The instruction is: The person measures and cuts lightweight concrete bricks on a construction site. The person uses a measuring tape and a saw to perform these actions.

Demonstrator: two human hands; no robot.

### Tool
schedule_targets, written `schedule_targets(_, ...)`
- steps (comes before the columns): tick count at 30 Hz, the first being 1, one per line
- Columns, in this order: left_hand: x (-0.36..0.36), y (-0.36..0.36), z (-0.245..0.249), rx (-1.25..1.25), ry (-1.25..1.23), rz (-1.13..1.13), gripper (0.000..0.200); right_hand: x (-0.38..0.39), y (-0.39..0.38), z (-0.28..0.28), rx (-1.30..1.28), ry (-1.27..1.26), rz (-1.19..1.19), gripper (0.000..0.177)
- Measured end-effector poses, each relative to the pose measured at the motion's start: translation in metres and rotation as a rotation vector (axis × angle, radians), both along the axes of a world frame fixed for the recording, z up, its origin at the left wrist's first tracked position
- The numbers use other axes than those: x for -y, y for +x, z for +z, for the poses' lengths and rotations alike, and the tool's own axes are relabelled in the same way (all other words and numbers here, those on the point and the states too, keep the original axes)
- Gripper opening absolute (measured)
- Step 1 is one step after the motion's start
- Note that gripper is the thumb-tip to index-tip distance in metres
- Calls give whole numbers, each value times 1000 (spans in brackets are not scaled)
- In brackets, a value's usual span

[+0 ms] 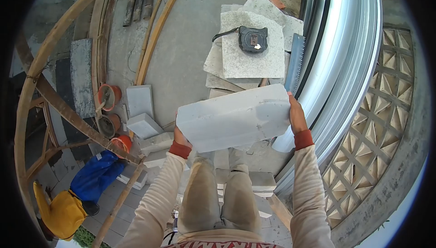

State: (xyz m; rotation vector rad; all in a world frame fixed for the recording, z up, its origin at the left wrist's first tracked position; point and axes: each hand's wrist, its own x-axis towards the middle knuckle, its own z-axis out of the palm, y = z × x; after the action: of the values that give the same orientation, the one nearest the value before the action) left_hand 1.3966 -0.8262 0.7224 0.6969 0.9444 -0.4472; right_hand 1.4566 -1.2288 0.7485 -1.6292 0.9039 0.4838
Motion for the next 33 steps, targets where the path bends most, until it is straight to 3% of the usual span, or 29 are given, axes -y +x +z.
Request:
schedule_targets(1, -3, 7, -2, 11, -7, -4, 70, -8, 11, 10, -108, -15, 11, 70)
schedule_targets(8, 2, -10, 11, -134, -97, -55, 69, 2, -5, -5, -216, -32, 25, 79)
schedule_targets(13, 12, -19, -10, -149, -71, -41, 74, 17, -28, -44, -267, -198, 122, 73)
schedule_targets(14, 13, -21, -10, -148, -57, -45, 74, 14, -30, -41, -209, -215, 88, 75)
schedule_targets(17, 17, -41, -8, -155, 69, -124, 85, 4, -15, -29, 130, -620, 227, 61)
schedule_targets(18, 18, -50, -4, -161, 136, -156, 92, -15, 11, -1, 171, -641, 186, 44)
schedule_targets(20, 35, -62, 9, 122, 372, -264, 85, -49, 57, 32, 437, -673, 215, 32)
schedule_targets(21, 39, -71, 12, 229, 538, -315, 84, -68, 83, 43, 542, -669, 262, 35)
schedule_targets(22, 46, -68, 39, 177, 606, -330, 82, -83, 109, 53, 673, -700, 430, 46)
schedule_targets(24, 57, -85, 44, 186, 749, -420, 81, -98, 160, 52, 875, -812, 799, 79)
schedule_targets(27, 68, -94, 68, 80, 858, -615, 79, -43, 216, -38, 800, -723, 1011, 88)
schedule_targets(29, 66, -97, 74, 89, 896, -587, 79, -22, 232, -72, 784, -613, 1068, 91)
schedule_targets(31, 63, -90, 91, 110, 772, -483, 78, -18, 229, -67, 783, -665, 1112, 90)
schedule_targets(33, 62, -77, 105, 240, 808, -360, 80, -19, 216, -58, 761, -675, 1119, 89)
